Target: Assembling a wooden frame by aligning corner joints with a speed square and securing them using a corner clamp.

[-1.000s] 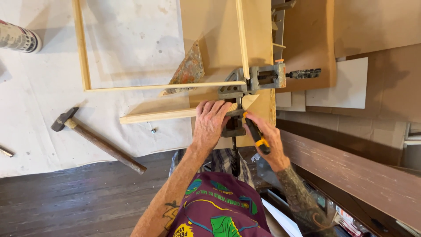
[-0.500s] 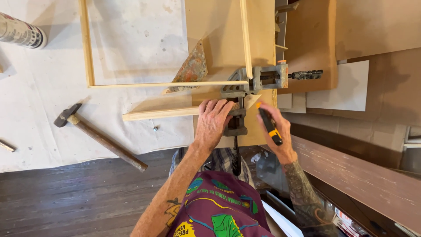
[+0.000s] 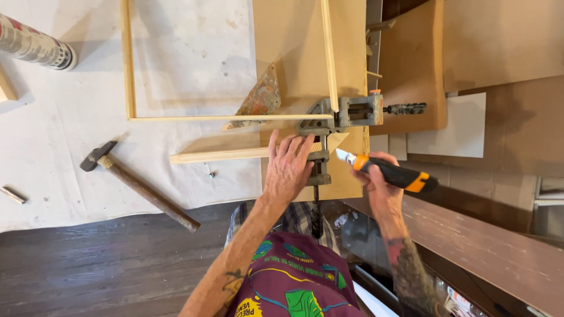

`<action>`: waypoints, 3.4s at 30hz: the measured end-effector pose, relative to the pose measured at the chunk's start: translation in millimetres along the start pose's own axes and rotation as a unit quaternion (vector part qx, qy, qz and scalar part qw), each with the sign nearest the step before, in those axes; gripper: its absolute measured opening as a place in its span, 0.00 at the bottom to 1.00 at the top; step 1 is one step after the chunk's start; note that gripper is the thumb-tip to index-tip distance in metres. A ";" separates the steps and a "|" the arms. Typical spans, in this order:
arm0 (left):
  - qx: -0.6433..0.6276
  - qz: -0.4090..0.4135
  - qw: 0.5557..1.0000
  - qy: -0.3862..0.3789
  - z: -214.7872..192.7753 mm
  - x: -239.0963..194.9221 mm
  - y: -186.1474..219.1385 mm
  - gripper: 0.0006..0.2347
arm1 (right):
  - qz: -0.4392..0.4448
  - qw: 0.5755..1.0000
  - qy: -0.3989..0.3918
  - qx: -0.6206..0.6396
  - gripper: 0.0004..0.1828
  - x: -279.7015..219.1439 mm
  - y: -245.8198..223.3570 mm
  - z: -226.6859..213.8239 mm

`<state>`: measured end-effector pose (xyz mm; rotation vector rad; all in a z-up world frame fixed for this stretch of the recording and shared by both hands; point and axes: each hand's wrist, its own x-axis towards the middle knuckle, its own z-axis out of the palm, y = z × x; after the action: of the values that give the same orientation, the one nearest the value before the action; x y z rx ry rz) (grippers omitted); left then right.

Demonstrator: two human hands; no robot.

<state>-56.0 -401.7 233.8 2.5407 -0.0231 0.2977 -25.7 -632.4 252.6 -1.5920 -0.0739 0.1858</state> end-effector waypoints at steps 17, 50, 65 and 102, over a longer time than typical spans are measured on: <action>-0.652 -0.263 0.690 0.175 -160.6 -131.2 -22.5 0.01 | 0.127 0.922 -0.272 0.245 0.16 -65.1 -63.6 166.4; -0.334 -0.468 0.790 0.210 -226.4 -189.0 -153.9 0.09 | -0.282 0.829 -0.416 -0.247 0.17 97.9 -40.5 355.5; -0.203 -0.397 0.887 0.125 -135.0 -11.9 -301.8 0.25 | 0.184 0.966 -0.139 -0.119 0.27 265.3 2.2 56.2; -0.217 -0.297 0.930 -0.005 -50.1 52.8 -128.2 0.21 | 0.178 0.886 -0.225 -0.365 0.33 237.2 -5.8 40.4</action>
<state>-4.5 -264.8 215.9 1.9902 0.6007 0.0272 201.5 -553.8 240.4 -2.2785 -0.2322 0.9044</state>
